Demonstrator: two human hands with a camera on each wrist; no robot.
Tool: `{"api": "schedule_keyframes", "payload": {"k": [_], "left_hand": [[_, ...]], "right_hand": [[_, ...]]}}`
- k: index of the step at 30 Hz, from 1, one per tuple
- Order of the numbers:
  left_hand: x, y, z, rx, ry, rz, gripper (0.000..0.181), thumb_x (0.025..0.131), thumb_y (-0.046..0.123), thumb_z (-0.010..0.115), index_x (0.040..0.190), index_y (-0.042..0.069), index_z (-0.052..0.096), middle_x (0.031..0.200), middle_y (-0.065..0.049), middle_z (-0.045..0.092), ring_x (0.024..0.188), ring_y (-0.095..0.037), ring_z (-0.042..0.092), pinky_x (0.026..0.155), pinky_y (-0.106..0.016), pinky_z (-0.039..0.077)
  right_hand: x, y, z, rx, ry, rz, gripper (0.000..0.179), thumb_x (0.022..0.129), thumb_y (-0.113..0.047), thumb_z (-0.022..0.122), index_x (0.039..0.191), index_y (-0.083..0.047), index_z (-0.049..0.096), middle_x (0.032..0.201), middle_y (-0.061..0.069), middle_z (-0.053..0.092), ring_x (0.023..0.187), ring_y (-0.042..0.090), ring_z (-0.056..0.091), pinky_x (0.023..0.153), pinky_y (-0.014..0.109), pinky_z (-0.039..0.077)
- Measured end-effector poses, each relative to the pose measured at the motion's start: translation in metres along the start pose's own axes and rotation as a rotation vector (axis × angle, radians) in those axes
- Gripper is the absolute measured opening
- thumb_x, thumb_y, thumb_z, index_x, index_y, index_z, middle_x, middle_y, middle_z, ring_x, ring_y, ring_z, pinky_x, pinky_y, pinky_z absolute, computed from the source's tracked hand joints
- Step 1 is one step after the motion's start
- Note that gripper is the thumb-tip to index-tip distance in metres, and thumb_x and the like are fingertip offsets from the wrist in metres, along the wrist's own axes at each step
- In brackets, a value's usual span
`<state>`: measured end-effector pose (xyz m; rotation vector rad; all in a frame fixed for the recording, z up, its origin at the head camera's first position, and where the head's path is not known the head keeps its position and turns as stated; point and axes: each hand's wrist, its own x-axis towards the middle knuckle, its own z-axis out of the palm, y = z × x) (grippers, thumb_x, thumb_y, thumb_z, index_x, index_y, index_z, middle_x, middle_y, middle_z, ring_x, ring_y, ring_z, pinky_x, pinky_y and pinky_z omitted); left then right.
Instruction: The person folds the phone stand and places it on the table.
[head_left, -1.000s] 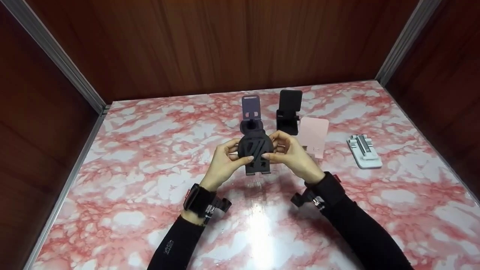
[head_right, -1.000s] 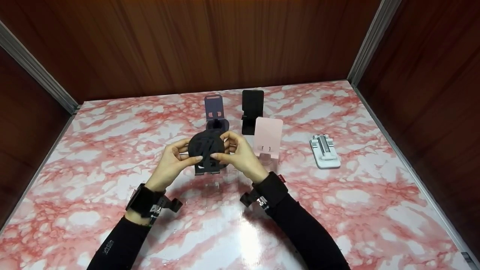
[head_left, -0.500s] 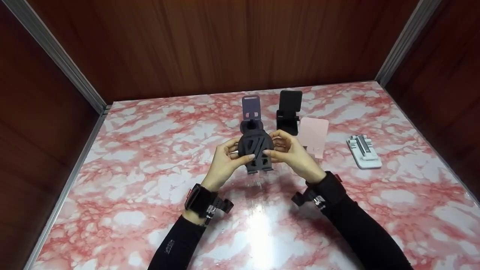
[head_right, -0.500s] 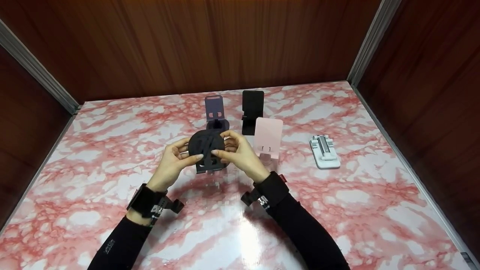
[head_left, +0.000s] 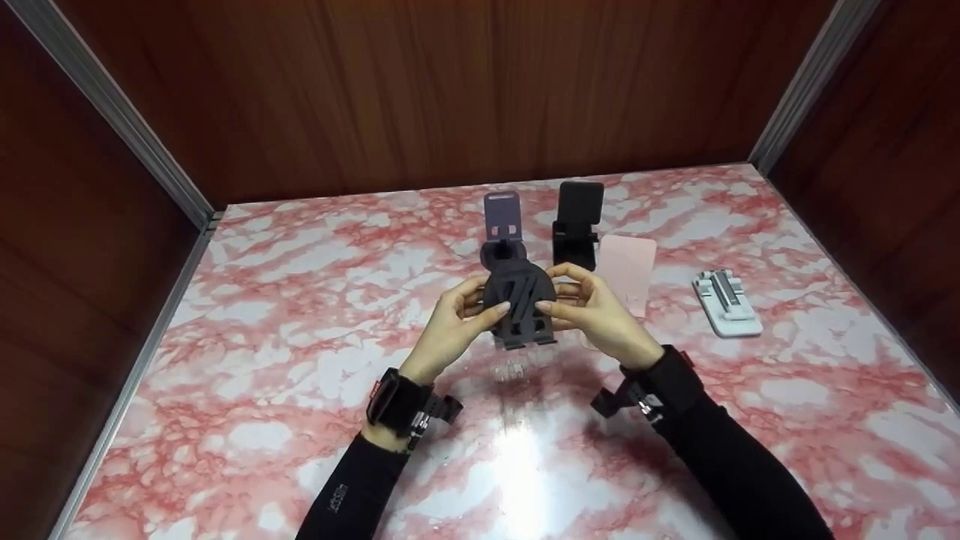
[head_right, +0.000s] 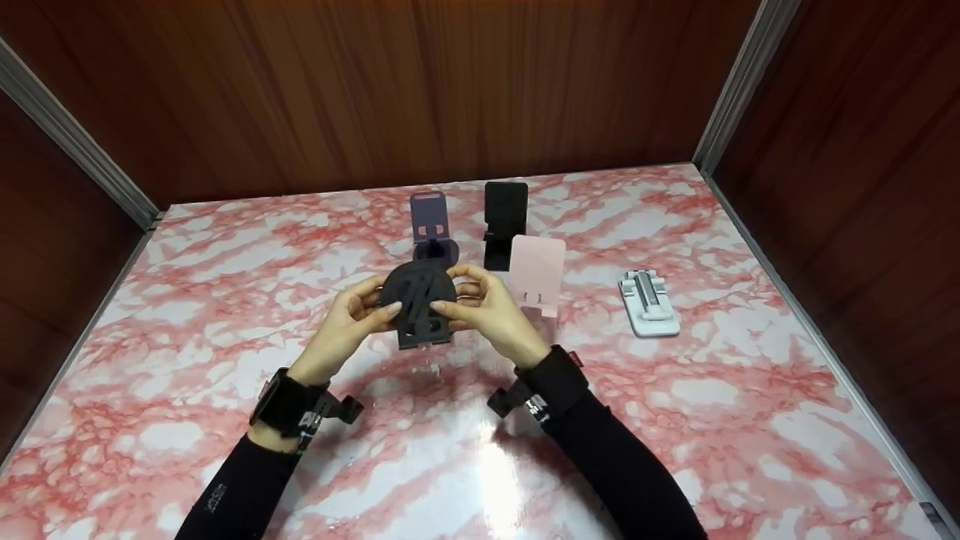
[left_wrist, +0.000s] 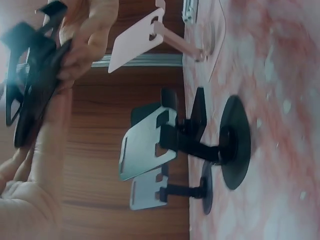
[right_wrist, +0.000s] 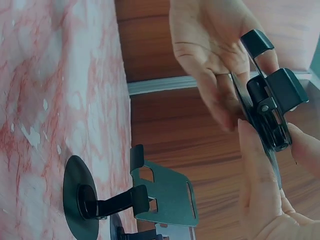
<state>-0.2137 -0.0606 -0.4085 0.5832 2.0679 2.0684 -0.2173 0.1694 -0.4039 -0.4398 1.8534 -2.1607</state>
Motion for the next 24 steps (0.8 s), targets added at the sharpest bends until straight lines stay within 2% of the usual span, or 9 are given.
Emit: {"api": "schedule_keyframes", "payload": {"k": [3,7,11,14,18,24], "left_hand": [[-0.002,0.003,0.0,0.092,-0.003,0.043,0.043,0.101,0.016,0.055,0.141,0.001,0.05,0.133,-0.021,0.062,0.114,-0.027,0.065,0.093,-0.038,0.058],[-0.006,0.003,0.001,0.206,0.009,0.129,0.043,0.105,0.021,0.047,0.145,0.007,0.048,0.142,-0.014,0.057,0.129,-0.027,0.057,0.1,-0.044,0.054],[-0.01,-0.001,-0.001,0.349,0.041,0.204,0.045,0.104,0.02,0.048,0.149,0.012,0.045,0.145,-0.01,0.055,0.134,-0.024,0.052,0.106,-0.043,0.05],[-0.014,-0.004,-0.005,0.491,0.098,0.243,0.05,0.103,0.021,0.05,0.152,0.013,0.04,0.15,-0.011,0.05,0.139,-0.026,0.046,0.114,-0.046,0.041],[-0.016,-0.006,-0.012,0.624,0.157,0.254,0.055,0.102,0.027,0.051,0.154,0.012,0.036,0.157,-0.01,0.04,0.146,-0.028,0.035,0.121,-0.05,0.028],[-0.022,-0.012,-0.024,0.77,0.181,0.246,0.06,0.102,0.027,0.051,0.155,0.008,0.03,0.162,-0.013,0.027,0.152,-0.03,0.021,0.125,-0.05,0.017]], "right_hand": [[-0.004,-0.003,-0.005,0.015,-0.006,0.0,0.031,0.092,0.006,0.062,0.118,-0.007,0.053,0.102,0.005,0.072,0.091,0.017,0.072,0.078,0.034,0.062],[-0.011,-0.011,-0.012,0.017,0.021,0.015,0.031,0.093,0.003,0.062,0.12,-0.009,0.055,0.104,0.003,0.072,0.089,0.014,0.071,0.079,0.03,0.062],[-0.02,-0.019,-0.024,0.034,0.064,0.023,0.032,0.093,0.002,0.062,0.123,-0.009,0.058,0.105,0.002,0.072,0.088,0.012,0.07,0.08,0.028,0.061],[-0.027,-0.024,-0.037,0.043,0.083,0.005,0.033,0.094,0.002,0.06,0.125,-0.01,0.059,0.106,0.002,0.073,0.091,0.013,0.071,0.082,0.029,0.061],[-0.035,-0.032,-0.054,0.073,0.107,-0.039,0.031,0.096,0.003,0.058,0.123,-0.011,0.062,0.11,0.005,0.074,0.094,0.015,0.072,0.084,0.029,0.06],[-0.051,-0.041,-0.078,0.115,0.222,-0.086,0.032,0.097,0.006,0.053,0.117,-0.013,0.069,0.102,0.004,0.075,0.088,0.012,0.072,0.075,0.023,0.06]]}}
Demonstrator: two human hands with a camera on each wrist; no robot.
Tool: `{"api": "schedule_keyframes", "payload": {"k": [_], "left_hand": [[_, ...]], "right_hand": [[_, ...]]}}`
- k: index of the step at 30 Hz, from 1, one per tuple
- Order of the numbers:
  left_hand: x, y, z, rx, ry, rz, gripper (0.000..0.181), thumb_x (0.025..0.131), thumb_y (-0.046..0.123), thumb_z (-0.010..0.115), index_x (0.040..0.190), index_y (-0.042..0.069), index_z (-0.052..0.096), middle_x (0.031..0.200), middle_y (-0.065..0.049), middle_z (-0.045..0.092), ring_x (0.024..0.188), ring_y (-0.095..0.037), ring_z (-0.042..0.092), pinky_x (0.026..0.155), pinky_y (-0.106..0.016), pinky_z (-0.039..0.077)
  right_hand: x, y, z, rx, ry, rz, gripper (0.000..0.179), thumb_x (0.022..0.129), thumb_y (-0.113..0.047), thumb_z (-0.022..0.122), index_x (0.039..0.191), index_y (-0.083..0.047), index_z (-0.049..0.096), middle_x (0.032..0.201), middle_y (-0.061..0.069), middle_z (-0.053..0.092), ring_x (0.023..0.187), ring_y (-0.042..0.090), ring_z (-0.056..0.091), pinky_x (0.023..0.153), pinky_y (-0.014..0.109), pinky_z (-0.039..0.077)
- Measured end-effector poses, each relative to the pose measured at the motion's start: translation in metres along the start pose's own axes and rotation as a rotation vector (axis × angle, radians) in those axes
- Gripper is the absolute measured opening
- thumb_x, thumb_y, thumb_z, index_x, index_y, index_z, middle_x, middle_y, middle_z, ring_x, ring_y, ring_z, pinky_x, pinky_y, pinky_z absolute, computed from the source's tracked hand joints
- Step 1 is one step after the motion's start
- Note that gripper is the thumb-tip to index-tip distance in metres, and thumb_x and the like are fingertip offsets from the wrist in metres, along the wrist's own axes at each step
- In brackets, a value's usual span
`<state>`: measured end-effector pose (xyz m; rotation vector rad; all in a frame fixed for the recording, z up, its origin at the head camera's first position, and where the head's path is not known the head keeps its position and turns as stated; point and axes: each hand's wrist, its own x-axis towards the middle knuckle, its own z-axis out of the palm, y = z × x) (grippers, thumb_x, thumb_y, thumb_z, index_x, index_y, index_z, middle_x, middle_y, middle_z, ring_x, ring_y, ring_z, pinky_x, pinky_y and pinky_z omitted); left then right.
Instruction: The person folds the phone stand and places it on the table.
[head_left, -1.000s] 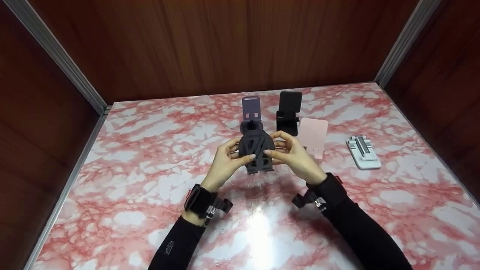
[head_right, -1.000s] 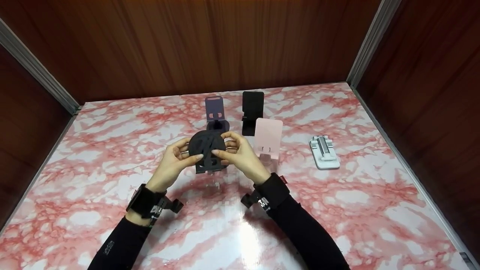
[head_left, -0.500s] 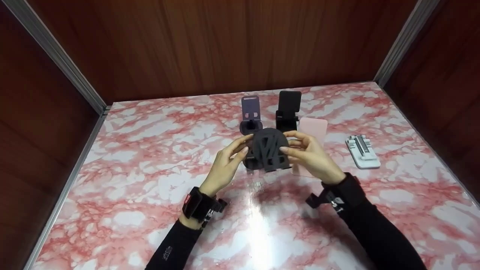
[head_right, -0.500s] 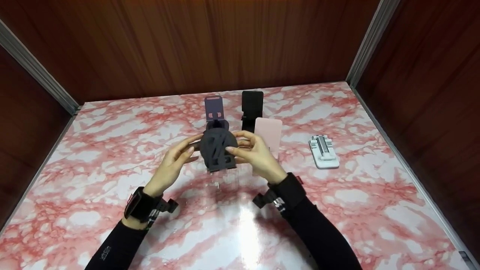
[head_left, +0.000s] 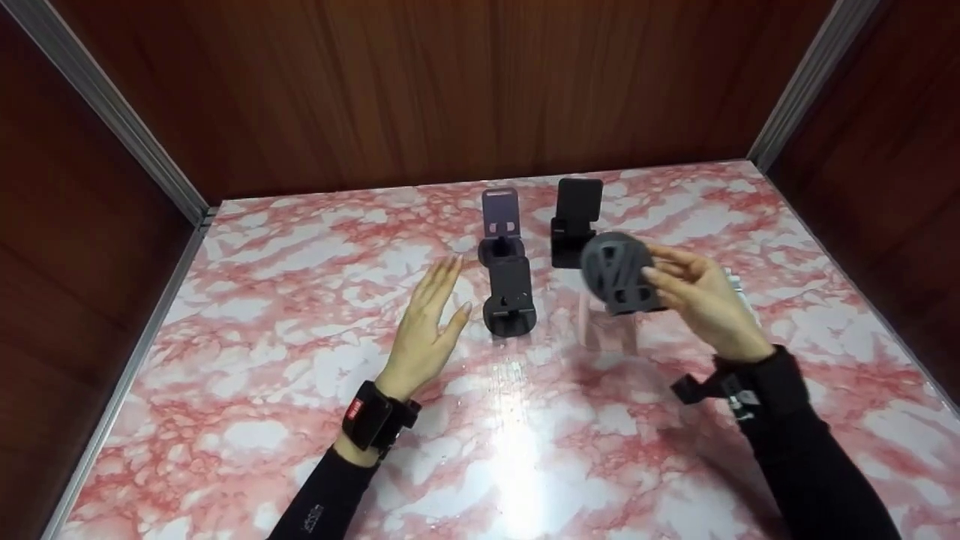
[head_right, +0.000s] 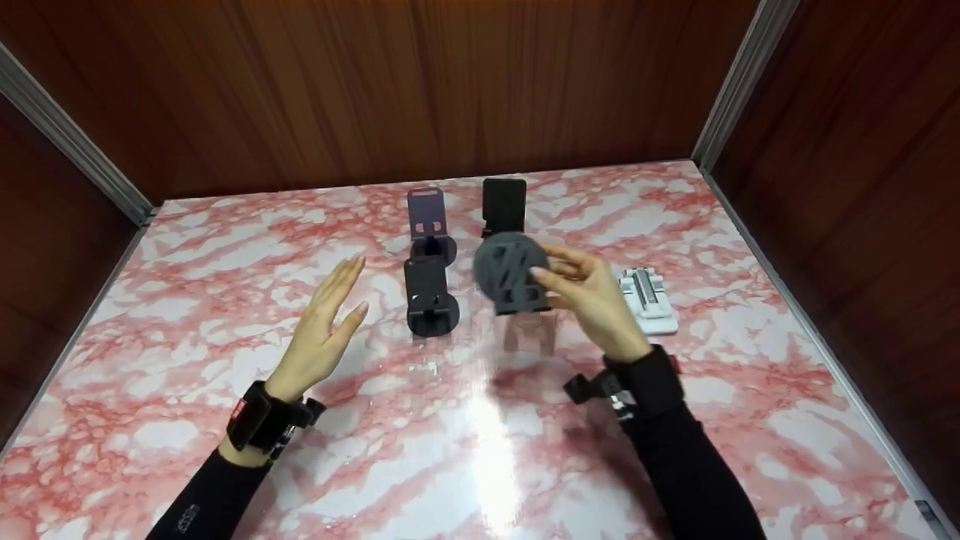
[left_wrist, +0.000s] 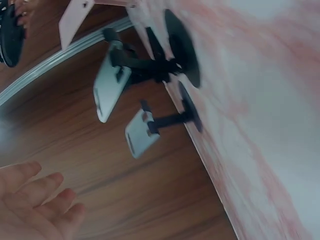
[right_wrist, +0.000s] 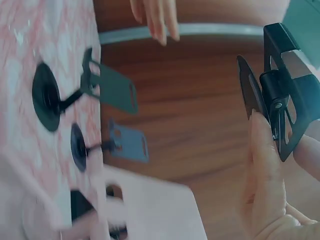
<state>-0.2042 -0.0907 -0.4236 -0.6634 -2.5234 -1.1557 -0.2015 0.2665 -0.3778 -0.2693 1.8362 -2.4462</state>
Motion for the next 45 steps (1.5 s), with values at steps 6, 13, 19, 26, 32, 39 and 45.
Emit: {"api": "schedule_keyframes", "payload": {"k": [6,13,19,26,32,39,45], "left_hand": [[-0.012,-0.016,-0.01,0.213,0.015,0.02,0.062,0.101,0.028,0.051,0.154,0.004,0.03,0.162,-0.017,0.025,0.152,-0.036,0.019,0.125,-0.053,0.013],[-0.019,-0.025,-0.02,0.245,-0.011,-0.036,0.065,0.101,0.03,0.051,0.156,0.004,0.027,0.164,-0.019,0.019,0.153,-0.04,0.01,0.125,-0.056,0.005],[-0.022,-0.026,-0.02,0.237,-0.016,-0.048,0.066,0.102,0.03,0.05,0.157,0.006,0.023,0.164,-0.019,0.018,0.153,-0.039,0.008,0.125,-0.055,0.003],[-0.021,-0.025,-0.017,0.235,-0.023,-0.051,0.066,0.102,0.031,0.05,0.156,0.005,0.025,0.164,-0.019,0.016,0.153,-0.04,0.007,0.125,-0.056,0.003],[-0.017,-0.024,-0.015,0.233,-0.023,-0.046,0.066,0.102,0.031,0.05,0.156,0.003,0.026,0.164,-0.021,0.017,0.153,-0.04,0.007,0.125,-0.057,0.004],[-0.016,-0.024,-0.013,0.236,-0.024,-0.048,0.065,0.101,0.029,0.052,0.155,0.003,0.027,0.164,-0.021,0.018,0.153,-0.04,0.009,0.125,-0.056,0.006],[-0.018,-0.025,-0.012,0.232,-0.039,-0.048,0.066,0.101,0.03,0.052,0.156,0.004,0.026,0.164,-0.02,0.016,0.153,-0.04,0.008,0.125,-0.057,0.007]], "right_hand": [[-0.011,-0.008,-0.03,0.075,0.092,-0.06,0.031,0.098,0.007,0.05,0.114,-0.009,0.07,0.095,0.004,0.075,0.085,0.011,0.071,0.072,0.021,0.059],[-0.023,-0.011,-0.069,0.189,0.122,-0.079,0.027,0.098,0.006,0.049,0.115,-0.003,0.069,0.097,0.01,0.075,0.085,0.015,0.072,0.073,0.023,0.059],[-0.025,-0.002,-0.09,0.149,0.139,-0.081,0.03,0.099,0.004,0.05,0.121,-0.006,0.068,0.103,0.008,0.075,0.087,0.014,0.073,0.071,0.026,0.061],[-0.026,0.011,-0.102,-0.212,0.235,-0.006,0.058,0.096,-0.01,0.063,0.148,0.004,0.04,0.094,-0.004,0.07,0.084,0.005,0.067,0.068,0.018,0.059],[-0.02,0.022,-0.109,-0.737,0.243,0.085,0.067,0.099,-0.029,0.06,0.149,0.007,0.035,0.097,-0.007,0.06,0.08,-0.002,0.062,0.067,0.018,0.056],[-0.009,0.03,-0.111,-0.816,0.152,0.159,0.064,0.102,-0.029,0.055,0.149,0.008,0.034,0.1,-0.008,0.061,0.081,-0.006,0.063,0.072,0.018,0.057],[-0.001,0.037,-0.111,-0.838,0.132,0.199,0.061,0.102,-0.025,0.055,0.148,0.009,0.035,0.101,-0.005,0.06,0.077,-0.005,0.06,0.067,0.017,0.055]]}}
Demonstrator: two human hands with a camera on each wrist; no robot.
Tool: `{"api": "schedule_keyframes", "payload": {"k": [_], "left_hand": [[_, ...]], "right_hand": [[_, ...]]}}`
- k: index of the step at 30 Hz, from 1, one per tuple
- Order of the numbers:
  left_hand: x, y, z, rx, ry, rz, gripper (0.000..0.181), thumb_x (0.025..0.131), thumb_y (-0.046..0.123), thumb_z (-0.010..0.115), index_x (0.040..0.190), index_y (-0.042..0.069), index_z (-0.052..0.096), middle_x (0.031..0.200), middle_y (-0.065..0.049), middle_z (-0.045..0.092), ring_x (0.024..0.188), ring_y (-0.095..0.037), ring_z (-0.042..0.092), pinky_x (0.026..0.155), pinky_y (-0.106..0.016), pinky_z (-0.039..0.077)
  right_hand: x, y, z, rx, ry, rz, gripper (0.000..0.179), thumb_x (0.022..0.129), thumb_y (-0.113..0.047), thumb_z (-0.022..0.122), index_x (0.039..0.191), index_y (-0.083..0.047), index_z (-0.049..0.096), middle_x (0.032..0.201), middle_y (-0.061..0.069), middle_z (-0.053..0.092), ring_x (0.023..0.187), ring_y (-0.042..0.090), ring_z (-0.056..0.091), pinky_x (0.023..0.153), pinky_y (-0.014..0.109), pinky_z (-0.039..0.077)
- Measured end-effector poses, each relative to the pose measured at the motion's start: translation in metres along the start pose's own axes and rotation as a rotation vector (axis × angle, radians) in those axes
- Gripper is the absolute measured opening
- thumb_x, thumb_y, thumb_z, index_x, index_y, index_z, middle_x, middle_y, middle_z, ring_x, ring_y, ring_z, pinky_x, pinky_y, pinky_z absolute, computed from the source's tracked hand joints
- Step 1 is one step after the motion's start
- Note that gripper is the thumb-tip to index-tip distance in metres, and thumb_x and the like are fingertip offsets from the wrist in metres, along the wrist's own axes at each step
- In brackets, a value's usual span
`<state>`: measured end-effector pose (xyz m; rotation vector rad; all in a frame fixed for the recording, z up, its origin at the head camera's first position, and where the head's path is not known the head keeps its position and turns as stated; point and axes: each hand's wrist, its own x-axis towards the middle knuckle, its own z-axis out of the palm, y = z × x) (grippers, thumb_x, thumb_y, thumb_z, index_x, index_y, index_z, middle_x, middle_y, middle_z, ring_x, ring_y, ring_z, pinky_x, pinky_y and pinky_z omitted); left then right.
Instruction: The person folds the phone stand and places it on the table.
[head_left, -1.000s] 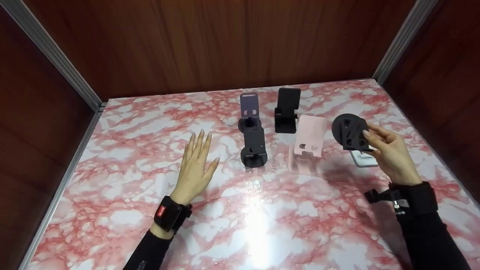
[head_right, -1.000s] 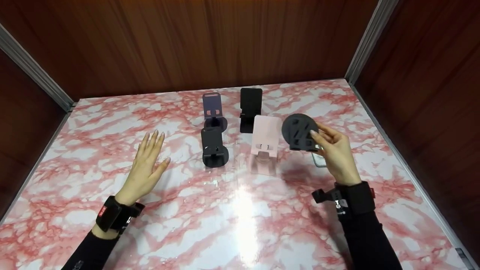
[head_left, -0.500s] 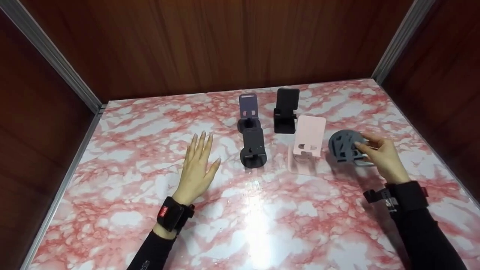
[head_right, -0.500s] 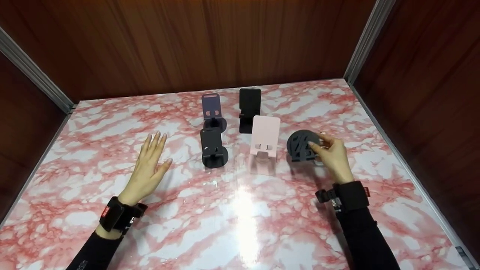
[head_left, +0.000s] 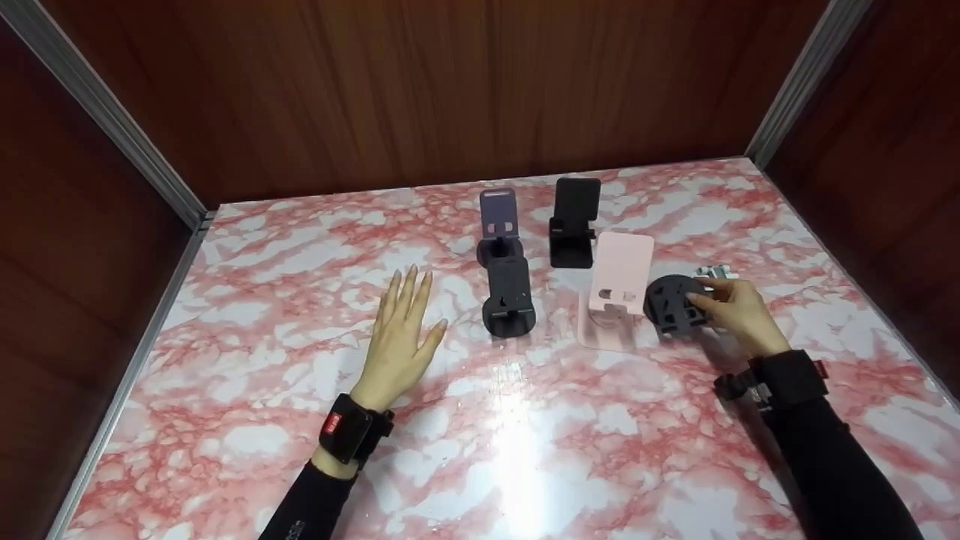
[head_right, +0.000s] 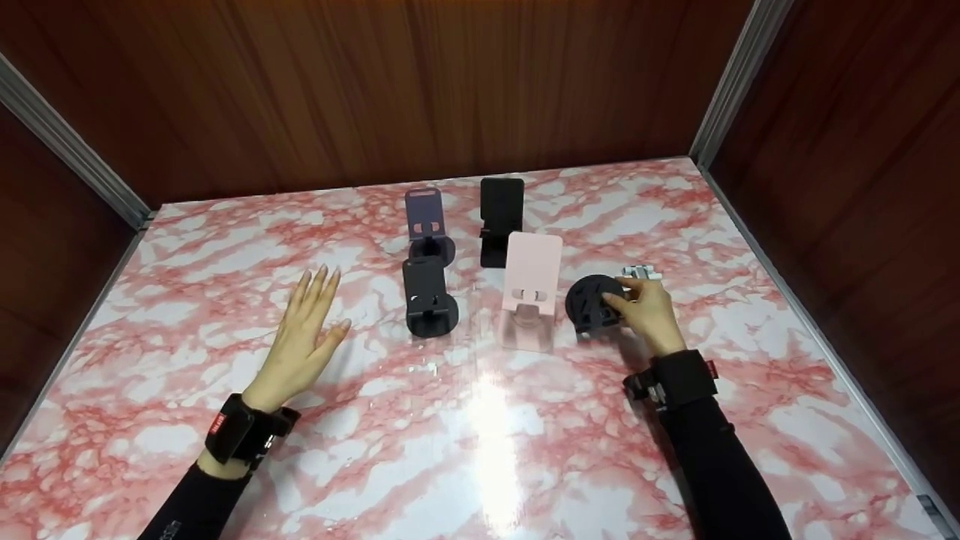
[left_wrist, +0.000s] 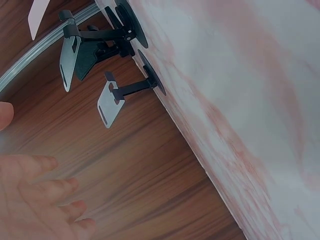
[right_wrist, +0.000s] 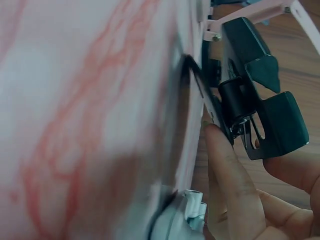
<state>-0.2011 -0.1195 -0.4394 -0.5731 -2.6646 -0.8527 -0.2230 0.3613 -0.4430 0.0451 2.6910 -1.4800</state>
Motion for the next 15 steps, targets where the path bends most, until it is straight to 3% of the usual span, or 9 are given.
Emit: {"api": "schedule_keyframes", "payload": {"k": [3,7,10,15], "left_hand": [[-0.001,0.0,0.001,0.001,-0.004,0.003,0.066,0.101,0.03,0.052,0.156,0.004,0.026,0.164,-0.021,0.016,0.153,-0.041,0.008,0.124,-0.058,0.008],[-0.002,-0.001,0.001,-0.001,-0.001,0.003,0.066,0.101,0.03,0.053,0.156,0.004,0.027,0.164,-0.022,0.017,0.152,-0.042,0.009,0.123,-0.06,0.009],[-0.001,-0.001,0.002,-0.001,0.0,0.007,0.066,0.101,0.03,0.053,0.156,0.004,0.026,0.164,-0.022,0.017,0.152,-0.041,0.008,0.124,-0.059,0.009],[-0.001,-0.001,0.002,0.003,-0.005,0.002,0.066,0.101,0.03,0.052,0.156,0.005,0.025,0.164,-0.022,0.016,0.153,-0.041,0.008,0.124,-0.058,0.009]], "right_hand": [[0.003,0.002,0.002,-0.05,0.001,0.029,0.061,0.102,-0.027,0.054,0.148,0.008,0.036,0.102,0.006,0.06,0.068,-0.001,0.055,0.061,0.02,0.052],[0.006,0.0,0.005,-0.124,-0.001,0.024,0.057,0.102,-0.024,0.053,0.144,0.011,0.04,0.112,0.032,0.058,0.065,0.001,0.054,0.058,0.019,0.052],[0.008,-0.003,0.007,-0.225,0.013,-0.016,0.054,0.101,-0.021,0.054,0.139,0.015,0.044,0.121,0.04,0.056,0.078,0.015,0.063,0.06,0.02,0.052],[0.01,-0.006,0.013,-0.409,0.036,-0.094,0.055,0.099,-0.023,0.057,0.132,0.02,0.049,0.121,0.041,0.057,0.103,0.047,0.059,0.08,0.044,0.051]]}}
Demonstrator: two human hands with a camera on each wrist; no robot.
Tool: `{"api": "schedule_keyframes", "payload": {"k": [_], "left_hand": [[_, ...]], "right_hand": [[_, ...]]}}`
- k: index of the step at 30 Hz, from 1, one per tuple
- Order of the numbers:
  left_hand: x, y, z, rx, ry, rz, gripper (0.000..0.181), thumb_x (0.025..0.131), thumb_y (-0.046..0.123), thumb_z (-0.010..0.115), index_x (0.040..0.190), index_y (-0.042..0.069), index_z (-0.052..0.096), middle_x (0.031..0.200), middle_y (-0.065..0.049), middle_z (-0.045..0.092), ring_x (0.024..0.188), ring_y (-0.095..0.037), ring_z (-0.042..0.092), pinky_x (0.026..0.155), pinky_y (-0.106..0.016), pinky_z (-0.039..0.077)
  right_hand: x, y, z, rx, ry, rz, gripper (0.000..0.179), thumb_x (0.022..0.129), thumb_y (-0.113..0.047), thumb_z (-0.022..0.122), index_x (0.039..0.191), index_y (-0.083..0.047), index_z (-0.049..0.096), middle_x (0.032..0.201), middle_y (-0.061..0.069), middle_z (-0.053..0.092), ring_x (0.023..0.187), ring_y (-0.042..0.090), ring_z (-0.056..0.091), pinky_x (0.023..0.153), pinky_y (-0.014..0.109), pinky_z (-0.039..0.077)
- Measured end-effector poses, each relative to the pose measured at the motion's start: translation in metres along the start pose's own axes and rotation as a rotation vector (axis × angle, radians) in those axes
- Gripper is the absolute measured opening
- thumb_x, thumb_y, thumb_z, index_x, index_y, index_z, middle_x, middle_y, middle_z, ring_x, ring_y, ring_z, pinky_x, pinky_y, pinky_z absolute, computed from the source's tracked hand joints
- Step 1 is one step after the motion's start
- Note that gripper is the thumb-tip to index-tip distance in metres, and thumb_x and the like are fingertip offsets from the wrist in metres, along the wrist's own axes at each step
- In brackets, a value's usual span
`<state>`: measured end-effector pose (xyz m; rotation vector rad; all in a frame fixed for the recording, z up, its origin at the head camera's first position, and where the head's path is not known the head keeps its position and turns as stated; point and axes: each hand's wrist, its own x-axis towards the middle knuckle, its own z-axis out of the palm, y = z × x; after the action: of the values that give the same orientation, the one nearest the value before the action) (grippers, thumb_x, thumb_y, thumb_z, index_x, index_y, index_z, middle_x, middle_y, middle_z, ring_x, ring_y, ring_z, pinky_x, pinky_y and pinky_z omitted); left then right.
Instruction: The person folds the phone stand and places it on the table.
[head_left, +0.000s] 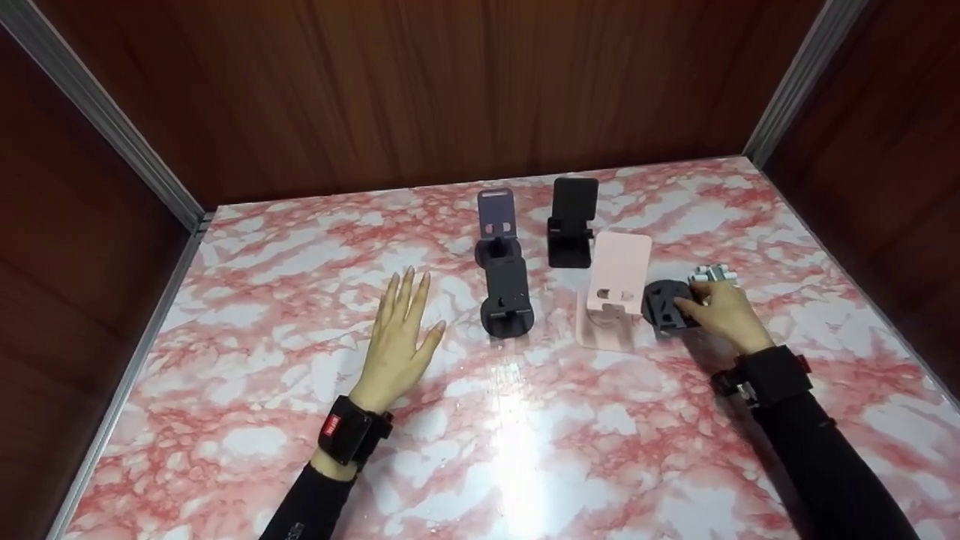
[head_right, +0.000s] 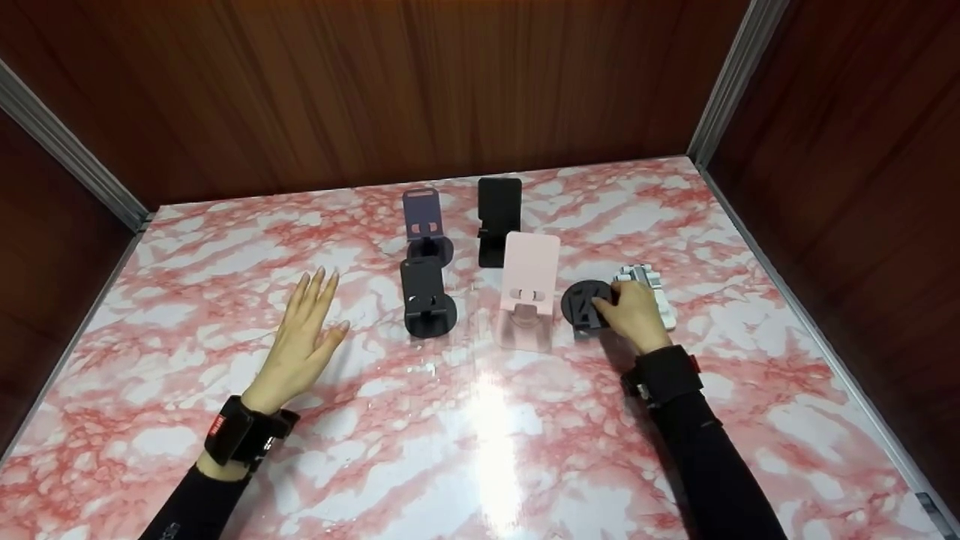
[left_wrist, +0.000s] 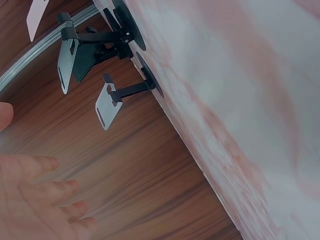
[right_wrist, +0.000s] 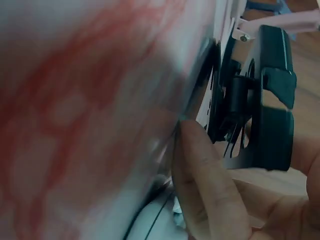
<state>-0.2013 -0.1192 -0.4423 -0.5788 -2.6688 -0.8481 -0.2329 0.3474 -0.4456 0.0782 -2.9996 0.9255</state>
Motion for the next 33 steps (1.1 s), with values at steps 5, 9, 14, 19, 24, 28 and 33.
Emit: {"api": "schedule_keyframes", "payload": {"k": [5,9,14,19,24,28,33], "left_hand": [[0.0,-0.001,0.001,-0.007,-0.007,-0.012,0.066,0.102,0.031,0.051,0.157,0.005,0.024,0.164,-0.021,0.016,0.153,-0.04,0.008,0.124,-0.059,0.009],[0.0,-0.001,0.001,-0.007,0.002,-0.008,0.066,0.101,0.03,0.052,0.156,0.005,0.025,0.164,-0.021,0.016,0.152,-0.041,0.009,0.123,-0.06,0.011],[0.0,-0.001,0.001,-0.016,0.002,-0.001,0.066,0.101,0.031,0.051,0.156,0.004,0.025,0.164,-0.022,0.015,0.152,-0.042,0.01,0.123,-0.061,0.011],[0.0,-0.001,0.002,-0.028,-0.001,-0.004,0.066,0.102,0.031,0.051,0.156,0.003,0.025,0.164,-0.022,0.015,0.152,-0.043,0.01,0.123,-0.061,0.012],[0.0,0.0,0.003,-0.032,0.003,0.002,0.066,0.101,0.03,0.051,0.155,0.003,0.026,0.164,-0.023,0.016,0.152,-0.043,0.01,0.123,-0.06,0.012],[0.0,0.0,0.003,-0.029,0.01,0.011,0.065,0.101,0.029,0.051,0.155,0.001,0.027,0.163,-0.024,0.017,0.151,-0.043,0.011,0.123,-0.06,0.012],[-0.001,0.0,0.003,-0.028,0.006,0.011,0.066,0.101,0.03,0.051,0.156,0.003,0.026,0.163,-0.023,0.016,0.151,-0.043,0.011,0.123,-0.061,0.012]], "right_hand": [[-0.003,-0.007,0.004,-0.045,0.024,-0.04,0.057,0.091,-0.03,0.07,0.119,0.018,0.059,0.103,0.035,0.064,0.092,0.044,0.062,0.08,0.053,0.049],[-0.004,-0.012,0.007,-0.051,0.036,-0.04,0.056,0.083,-0.03,0.079,0.112,0.015,0.062,0.098,0.033,0.065,0.089,0.045,0.062,0.077,0.053,0.05],[-0.002,-0.015,0.009,-0.086,0.047,-0.014,0.05,0.082,-0.031,0.079,0.101,0.013,0.065,0.089,0.028,0.065,0.08,0.039,0.061,0.068,0.046,0.049],[0.004,-0.018,0.008,-0.135,0.033,0.017,0.051,0.081,-0.038,0.079,0.09,0.009,0.063,0.072,0.016,0.055,0.067,0.025,0.046,0.059,0.032,0.034],[0.008,-0.023,0.012,-0.199,0.074,0.026,0.06,0.081,-0.04,0.078,0.09,0.017,0.062,0.082,0.03,0.061,0.071,0.034,0.053,0.064,0.044,0.044],[0.01,-0.026,0.016,-0.247,0.118,0.025,0.061,0.08,-0.04,0.078,0.082,0.018,0.062,0.079,0.035,0.062,0.069,0.041,0.057,0.065,0.052,0.048],[0.01,-0.031,0.017,-0.311,0.12,0.049,0.059,0.08,-0.044,0.077,0.07,0.013,0.061,0.071,0.033,0.061,0.063,0.045,0.061,0.058,0.056,0.051]]}}
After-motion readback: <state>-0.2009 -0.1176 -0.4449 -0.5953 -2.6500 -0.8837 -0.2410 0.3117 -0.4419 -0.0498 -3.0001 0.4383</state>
